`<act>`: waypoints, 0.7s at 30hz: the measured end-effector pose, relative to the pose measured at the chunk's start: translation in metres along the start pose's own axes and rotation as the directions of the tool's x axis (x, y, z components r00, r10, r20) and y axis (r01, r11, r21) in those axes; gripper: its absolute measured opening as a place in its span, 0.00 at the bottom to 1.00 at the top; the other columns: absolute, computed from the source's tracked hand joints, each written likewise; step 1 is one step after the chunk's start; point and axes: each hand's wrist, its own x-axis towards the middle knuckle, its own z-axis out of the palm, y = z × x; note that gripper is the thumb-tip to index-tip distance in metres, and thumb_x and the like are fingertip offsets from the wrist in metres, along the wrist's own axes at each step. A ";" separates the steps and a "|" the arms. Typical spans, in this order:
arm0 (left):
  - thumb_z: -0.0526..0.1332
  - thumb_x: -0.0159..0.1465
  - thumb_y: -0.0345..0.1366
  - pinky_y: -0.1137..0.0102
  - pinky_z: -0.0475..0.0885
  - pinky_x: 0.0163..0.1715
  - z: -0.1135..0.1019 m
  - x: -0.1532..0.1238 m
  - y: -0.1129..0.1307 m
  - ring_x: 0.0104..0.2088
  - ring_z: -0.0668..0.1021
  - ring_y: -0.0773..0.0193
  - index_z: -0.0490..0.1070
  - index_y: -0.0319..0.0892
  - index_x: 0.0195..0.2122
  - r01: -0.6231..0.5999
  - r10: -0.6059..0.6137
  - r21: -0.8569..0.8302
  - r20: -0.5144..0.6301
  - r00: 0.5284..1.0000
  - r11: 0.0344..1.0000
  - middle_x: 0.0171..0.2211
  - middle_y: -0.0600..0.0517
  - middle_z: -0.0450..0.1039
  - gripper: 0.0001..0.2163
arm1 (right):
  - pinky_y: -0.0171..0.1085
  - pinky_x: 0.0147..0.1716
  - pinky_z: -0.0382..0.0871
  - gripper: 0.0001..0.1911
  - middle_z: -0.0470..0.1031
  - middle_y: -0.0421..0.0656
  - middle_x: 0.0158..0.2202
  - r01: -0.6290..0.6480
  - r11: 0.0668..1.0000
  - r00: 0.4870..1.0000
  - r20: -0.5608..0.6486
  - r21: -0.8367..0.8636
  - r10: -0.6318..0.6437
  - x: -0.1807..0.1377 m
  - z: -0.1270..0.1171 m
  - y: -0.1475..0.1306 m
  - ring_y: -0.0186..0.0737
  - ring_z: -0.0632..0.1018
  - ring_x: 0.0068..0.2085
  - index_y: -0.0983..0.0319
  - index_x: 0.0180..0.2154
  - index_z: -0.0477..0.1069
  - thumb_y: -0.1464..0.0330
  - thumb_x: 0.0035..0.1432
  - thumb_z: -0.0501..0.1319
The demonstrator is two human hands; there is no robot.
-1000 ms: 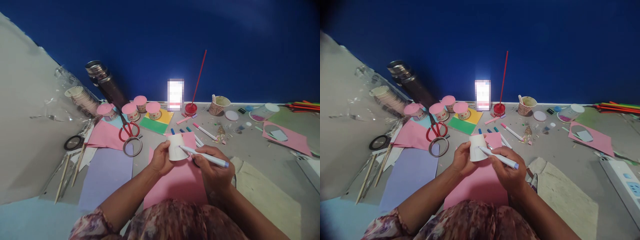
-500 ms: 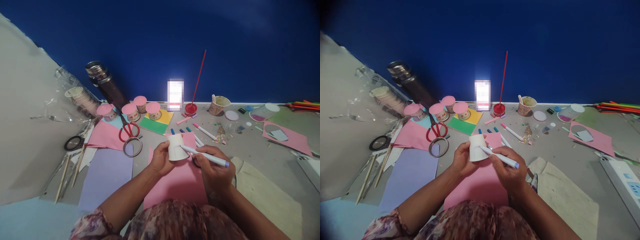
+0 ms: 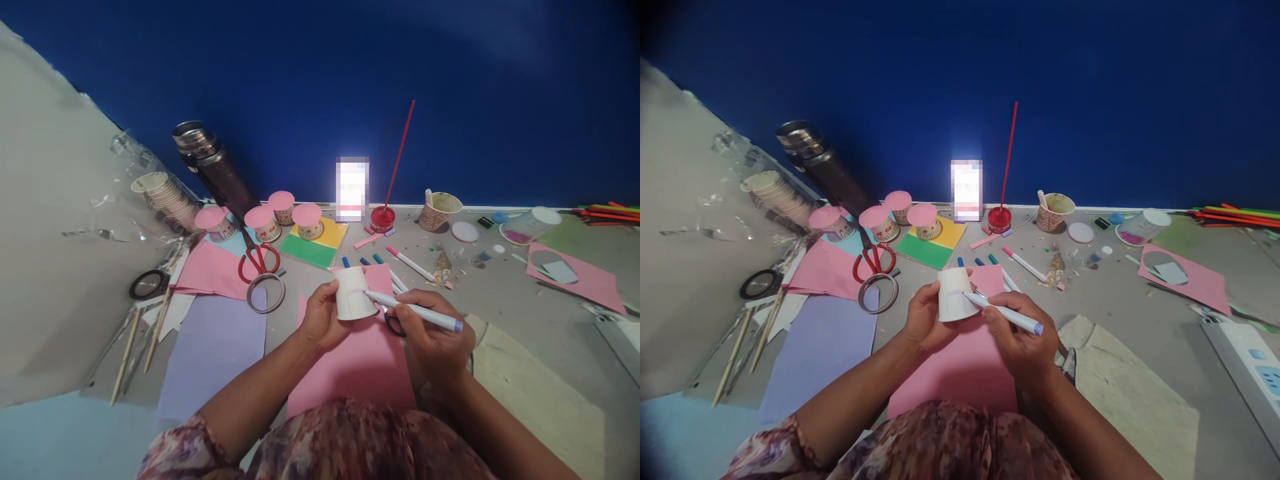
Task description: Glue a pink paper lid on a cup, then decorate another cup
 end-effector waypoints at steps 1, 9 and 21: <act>0.65 0.60 0.39 0.58 0.77 0.45 0.000 0.000 0.000 0.38 0.82 0.52 0.74 0.34 0.59 0.000 0.000 -0.004 -0.003 1.000 1.000 0.38 0.43 0.81 0.27 | 0.38 0.30 0.79 0.03 0.84 0.41 0.30 -0.001 1.000 1.000 -0.003 0.001 0.001 0.000 0.000 0.000 0.42 0.85 0.29 0.55 0.39 0.81 0.65 0.63 0.70; 0.64 0.60 0.39 0.54 0.77 0.46 0.002 -0.002 0.003 0.39 0.81 0.51 0.74 0.34 0.58 -0.009 0.009 -0.008 -0.028 1.000 1.000 0.38 0.43 0.81 0.25 | 0.38 0.28 0.78 0.03 0.84 0.40 0.30 0.014 1.000 1.000 -0.011 0.013 -0.014 -0.001 0.001 -0.001 0.42 0.84 0.28 0.56 0.39 0.81 0.66 0.62 0.70; 0.65 0.59 0.39 0.57 0.77 0.45 0.000 0.000 0.000 0.37 0.83 0.51 0.73 0.35 0.60 0.018 -0.018 0.012 0.014 1.000 1.000 0.38 0.43 0.82 0.27 | 0.38 0.28 0.79 0.04 0.84 0.39 0.30 0.005 1.000 1.000 0.001 0.021 -0.005 -0.001 -0.001 -0.001 0.40 0.83 0.26 0.55 0.41 0.81 0.65 0.63 0.70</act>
